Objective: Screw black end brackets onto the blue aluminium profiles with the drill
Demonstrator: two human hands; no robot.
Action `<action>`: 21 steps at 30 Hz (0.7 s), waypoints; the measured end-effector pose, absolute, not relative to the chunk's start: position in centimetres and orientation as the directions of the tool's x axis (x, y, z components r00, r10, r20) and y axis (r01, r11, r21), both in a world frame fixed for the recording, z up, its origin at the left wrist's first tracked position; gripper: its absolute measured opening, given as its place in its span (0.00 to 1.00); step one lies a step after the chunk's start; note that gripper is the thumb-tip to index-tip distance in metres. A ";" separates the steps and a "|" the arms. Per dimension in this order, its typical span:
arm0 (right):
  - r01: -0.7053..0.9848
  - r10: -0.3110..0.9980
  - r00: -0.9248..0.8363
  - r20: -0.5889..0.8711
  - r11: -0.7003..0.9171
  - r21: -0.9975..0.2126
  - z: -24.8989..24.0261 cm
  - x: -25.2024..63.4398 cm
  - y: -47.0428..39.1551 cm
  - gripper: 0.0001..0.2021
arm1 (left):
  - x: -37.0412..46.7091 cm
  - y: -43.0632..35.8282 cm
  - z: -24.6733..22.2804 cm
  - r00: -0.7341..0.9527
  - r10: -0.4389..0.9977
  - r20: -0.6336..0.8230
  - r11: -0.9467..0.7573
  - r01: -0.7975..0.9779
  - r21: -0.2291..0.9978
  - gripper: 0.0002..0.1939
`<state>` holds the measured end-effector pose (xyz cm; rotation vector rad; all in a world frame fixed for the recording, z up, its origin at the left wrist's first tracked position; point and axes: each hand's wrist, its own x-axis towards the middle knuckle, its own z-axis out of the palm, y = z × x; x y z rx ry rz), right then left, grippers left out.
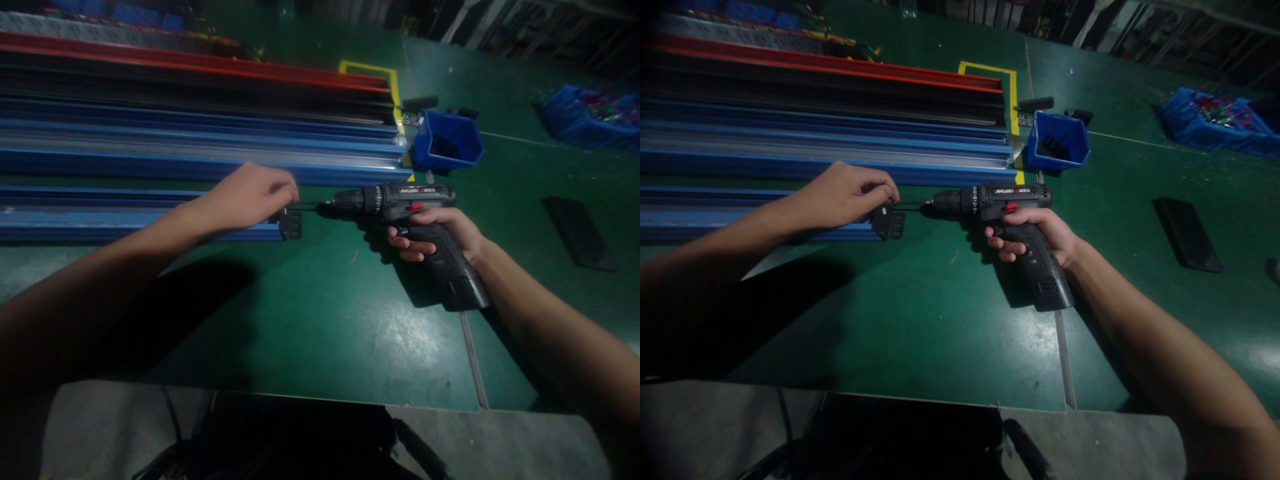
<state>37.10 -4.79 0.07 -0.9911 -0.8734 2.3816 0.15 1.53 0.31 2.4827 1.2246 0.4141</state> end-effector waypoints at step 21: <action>-0.139 0.577 -0.664 -0.476 -0.720 -0.680 0.2 37.0 -4.8 0.09 | 0.2 1.5 0.4 0.573 0.812 0.106 -0.558 0.711 0.429 0.19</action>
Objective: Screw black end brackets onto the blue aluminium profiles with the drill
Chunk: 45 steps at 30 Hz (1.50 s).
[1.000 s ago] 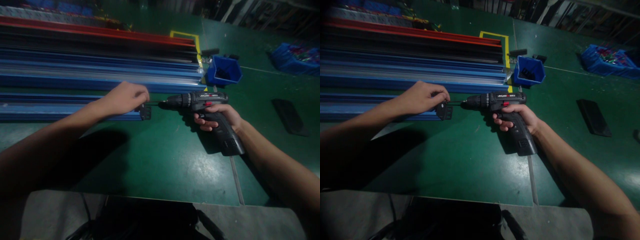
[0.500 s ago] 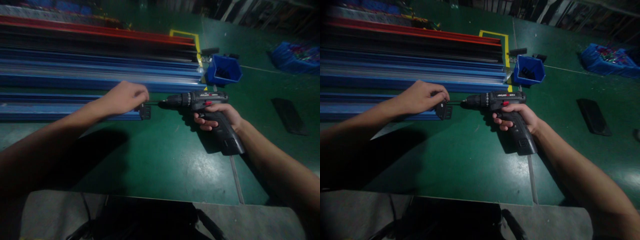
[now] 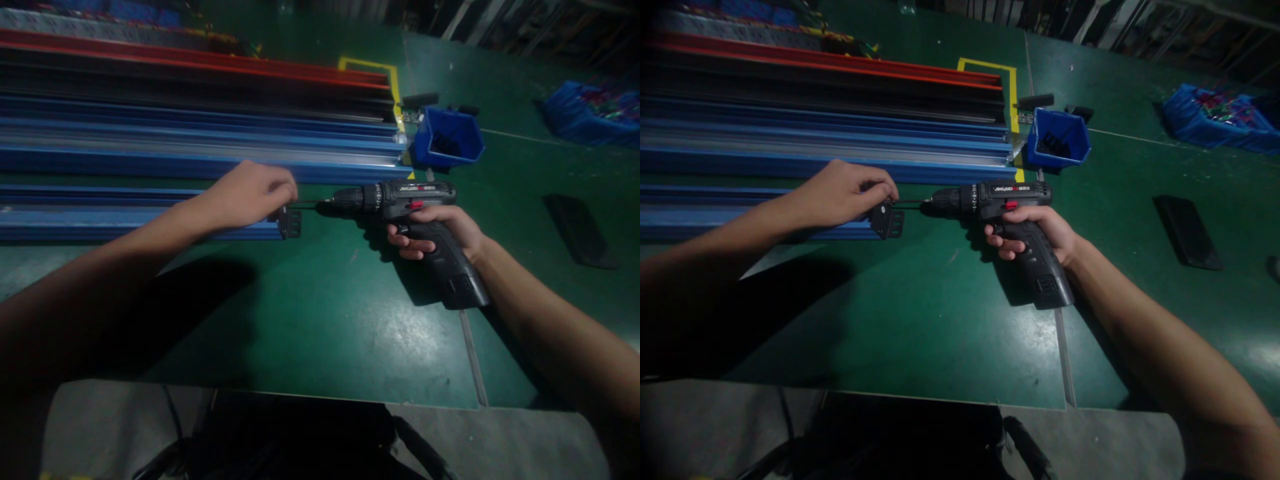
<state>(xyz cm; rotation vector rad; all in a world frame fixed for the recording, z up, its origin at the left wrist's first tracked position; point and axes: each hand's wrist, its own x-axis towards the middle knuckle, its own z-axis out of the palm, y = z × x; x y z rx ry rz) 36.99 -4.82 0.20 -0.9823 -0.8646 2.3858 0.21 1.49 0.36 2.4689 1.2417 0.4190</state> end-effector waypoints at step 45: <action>-0.166 0.578 -0.670 -0.466 -0.729 -0.664 0.0 37.0 -4.8 0.11 | 0.1 1.6 0.1 0.590 0.801 0.106 -0.577 0.711 0.401 0.21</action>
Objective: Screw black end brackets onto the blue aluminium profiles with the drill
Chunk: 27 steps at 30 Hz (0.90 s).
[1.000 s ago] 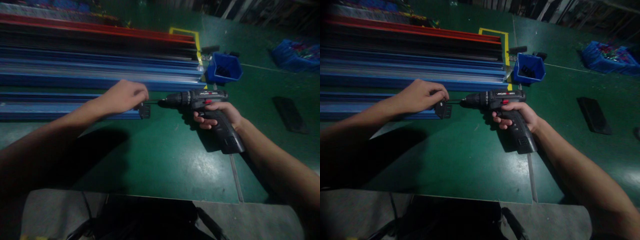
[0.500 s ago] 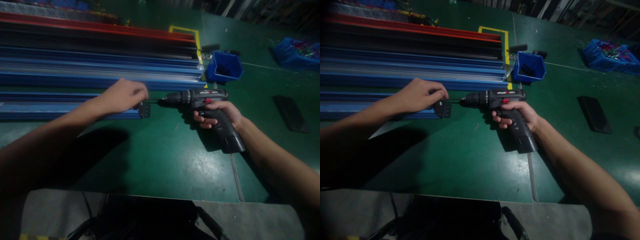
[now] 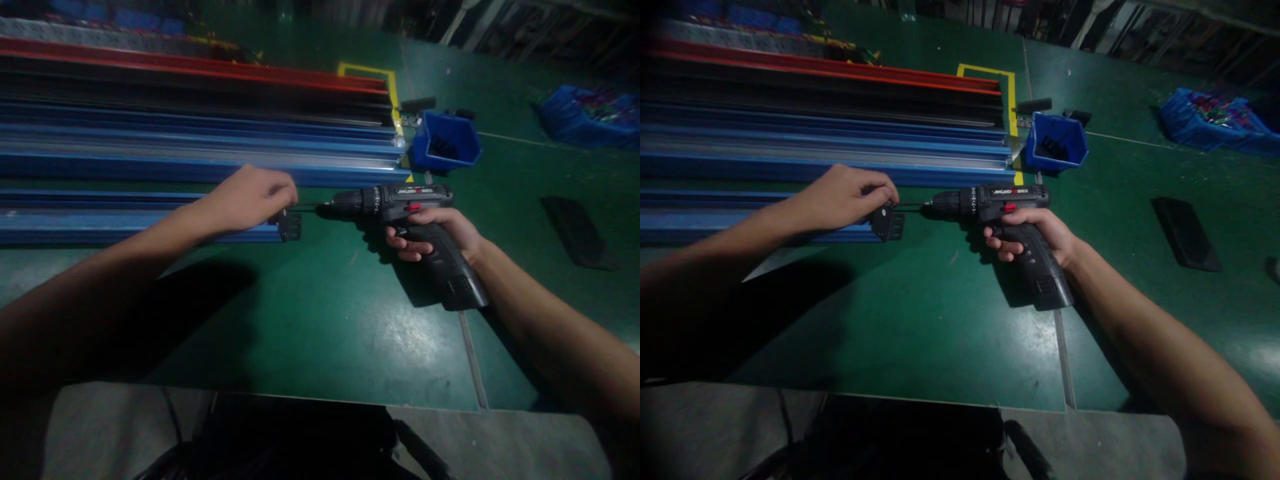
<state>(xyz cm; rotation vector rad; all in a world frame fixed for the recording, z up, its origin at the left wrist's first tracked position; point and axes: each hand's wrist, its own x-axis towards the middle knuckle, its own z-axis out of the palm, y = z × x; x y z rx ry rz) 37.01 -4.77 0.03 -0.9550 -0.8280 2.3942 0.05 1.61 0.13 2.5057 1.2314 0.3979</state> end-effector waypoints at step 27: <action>-0.199 0.561 -0.689 -0.459 -0.756 -0.624 -0.4 37.3 -4.7 0.11 | 0.3 1.5 0.3 0.602 0.788 0.133 -0.593 0.681 0.430 0.19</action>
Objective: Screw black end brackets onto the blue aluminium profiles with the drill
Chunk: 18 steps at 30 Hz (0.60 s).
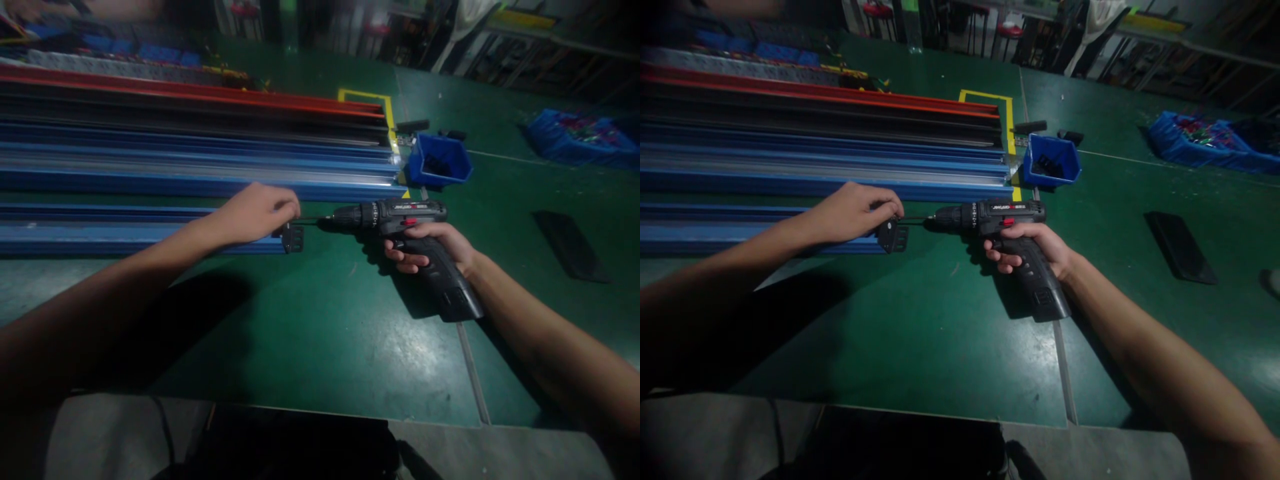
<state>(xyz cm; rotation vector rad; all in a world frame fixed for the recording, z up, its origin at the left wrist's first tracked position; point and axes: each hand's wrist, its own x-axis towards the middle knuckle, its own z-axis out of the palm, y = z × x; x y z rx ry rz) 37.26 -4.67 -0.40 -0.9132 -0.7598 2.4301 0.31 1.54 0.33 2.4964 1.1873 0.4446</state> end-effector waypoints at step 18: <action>-0.227 0.572 -0.714 -0.405 -0.735 -0.638 -0.8 37.2 -4.7 0.11 | 0.1 1.7 0.0 0.627 0.767 0.138 -0.613 0.650 0.449 0.18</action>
